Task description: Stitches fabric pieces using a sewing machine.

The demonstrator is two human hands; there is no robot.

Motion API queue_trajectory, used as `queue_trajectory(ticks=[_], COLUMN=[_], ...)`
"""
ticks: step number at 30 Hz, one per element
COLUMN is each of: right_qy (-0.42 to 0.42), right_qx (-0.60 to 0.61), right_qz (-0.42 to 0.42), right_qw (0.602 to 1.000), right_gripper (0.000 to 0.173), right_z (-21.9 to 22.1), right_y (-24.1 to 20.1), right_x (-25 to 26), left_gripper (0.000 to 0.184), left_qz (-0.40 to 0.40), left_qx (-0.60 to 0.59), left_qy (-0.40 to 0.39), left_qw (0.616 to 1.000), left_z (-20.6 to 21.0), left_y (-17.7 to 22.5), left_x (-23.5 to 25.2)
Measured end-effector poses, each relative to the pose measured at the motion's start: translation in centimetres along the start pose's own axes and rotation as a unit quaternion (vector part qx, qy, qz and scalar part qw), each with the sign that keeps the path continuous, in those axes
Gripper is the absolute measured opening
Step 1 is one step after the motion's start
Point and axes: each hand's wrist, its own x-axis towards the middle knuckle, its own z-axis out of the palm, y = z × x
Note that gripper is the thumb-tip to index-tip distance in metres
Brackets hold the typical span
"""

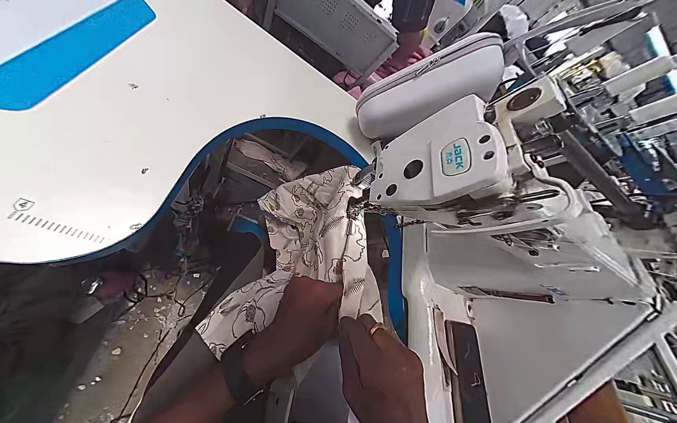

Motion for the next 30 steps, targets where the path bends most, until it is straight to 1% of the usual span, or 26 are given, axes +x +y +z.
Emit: queue_trajectory(ticks=[2,4,5,6,7,8,9,10,11,12,13,14,15,17,19,21,23,24,25,26,27,28,29,30], right_qy=[0.008,0.01,0.018,0.026,0.034,0.047,0.067,0.079,0.081,0.076,0.066,0.061,0.059,0.07,0.089,0.103,0.11,0.109,0.107,0.103,0.099,0.093,0.085,0.076], right_qx=[0.064,0.153,0.199,0.247,0.291,0.322,0.334,0.321,0.297,0.276,0.26,0.254,0.255,0.249,0.191,0.139,0.137,0.144,0.147,0.144,0.134,0.128,0.132,0.149], right_qz=[0.012,0.053,0.081,0.105,0.129,0.151,0.169,0.183,0.193,0.199,0.201,0.197,0.193,0.187,0.176,0.149,0.139,0.134,0.13,0.132,0.14,0.148,0.152,0.155], right_qw=[0.998,0.987,0.977,0.963,0.947,0.933,0.925,0.926,0.931,0.937,0.942,0.945,0.946,0.948,0.962,0.974,0.975,0.975,0.975,0.975,0.976,0.976,0.976,0.974], right_gripper=[0.025,0.031,0.03,0.026,0.021,0.017,0.014,0.014,0.015,0.017,0.018,0.019,0.02,0.02,0.024,0.028,0.027,0.026,0.025,0.026,0.026,0.026,0.025,0.023], right_z=[0.2,-1.7,-2.7,-3.3,-3.6,-3.7,-3.4,-3.1,-2.7,-2.0,-1.2,-0.4,0.0,-1.2,-3.6,-5.1,-5.3,-5.3,-5.3,-5.1,-4.6,-3.7,-2.5,-1.1], right_y=[1.7,5.5,7.4,8.9,9.8,10.1,10.2,10.1,9.9,9.5,8.9,8.3,7.8,8.4,10.3,12.7,14.3,14.4,14.0,13.3,12.7,12.2,11.8,11.1], right_x=[0.1,0.4,0.3,0.2,-0.2,-0.7,-1.3,-1.9,-2.7,-3.6,-4.5,-5.1,-5.6,-4.9,-2.5,-0.1,1.1,1.3,1.1,0.4,-0.7,-2.2,-3.8,-5.3], left_gripper=[0.016,0.038,0.045,0.044,0.037,0.029,0.024,0.023,0.027,0.045,0.062,0.072,0.075,0.068,0.06,0.052,0.035,0.026,0.022,0.021,0.023,0.034,0.054,0.071], left_qz=[-0.053,-0.099,-0.113,-0.117,-0.108,-0.095,-0.091,-0.101,-0.12,-0.128,-0.112,-0.086,-0.08,-0.11,-0.141,-0.14,-0.125,-0.122,-0.123,-0.122,-0.125,-0.139,-0.146,-0.136], left_qx=[-0.026,0.031,0.073,0.107,0.144,0.178,0.198,0.207,0.203,0.201,0.206,0.214,0.205,0.167,0.159,0.18,0.217,0.231,0.24,0.236,0.228,0.221,0.22,0.226], left_qy=[-0.029,-0.059,-0.104,-0.165,-0.219,-0.254,-0.263,-0.267,-0.259,-0.225,-0.161,-0.106,-0.094,-0.13,-0.161,-0.175,-0.215,-0.236,-0.259,-0.276,-0.274,-0.254,-0.203,-0.126], left_qw=[0.998,0.993,0.985,0.974,0.959,0.946,0.94,0.936,0.937,0.945,0.959,0.967,0.971,0.971,0.964,0.958,0.944,0.936,0.928,0.924,0.926,0.931,0.943,0.956], left_z=[-0.8,-1.5,-1.6,-1.5,-0.9,-0.1,0.4,0.4,0.0,-0.3,-0.5,-0.6,-0.7,-1.0,-1.5,-1.1,0.6,1.5,2.0,2.0,1.7,1.2,0.8,0.3], left_y=[0.1,1.4,2.4,3.5,4.3,4.8,5.3,5.7,6.0,6.0,5.5,4.6,4.2,4.7,6.3,7.4,6.9,6.6,6.7,7.1,7.5,7.7,7.5,6.8], left_x=[0.5,2.1,3.3,4.6,5.8,6.6,6.9,6.8,6.0,4.5,2.7,1.4,0.8,1.9,4.2,5.9,7.5,8.3,8.7,8.5,7.5,5.8,3.8,1.6])
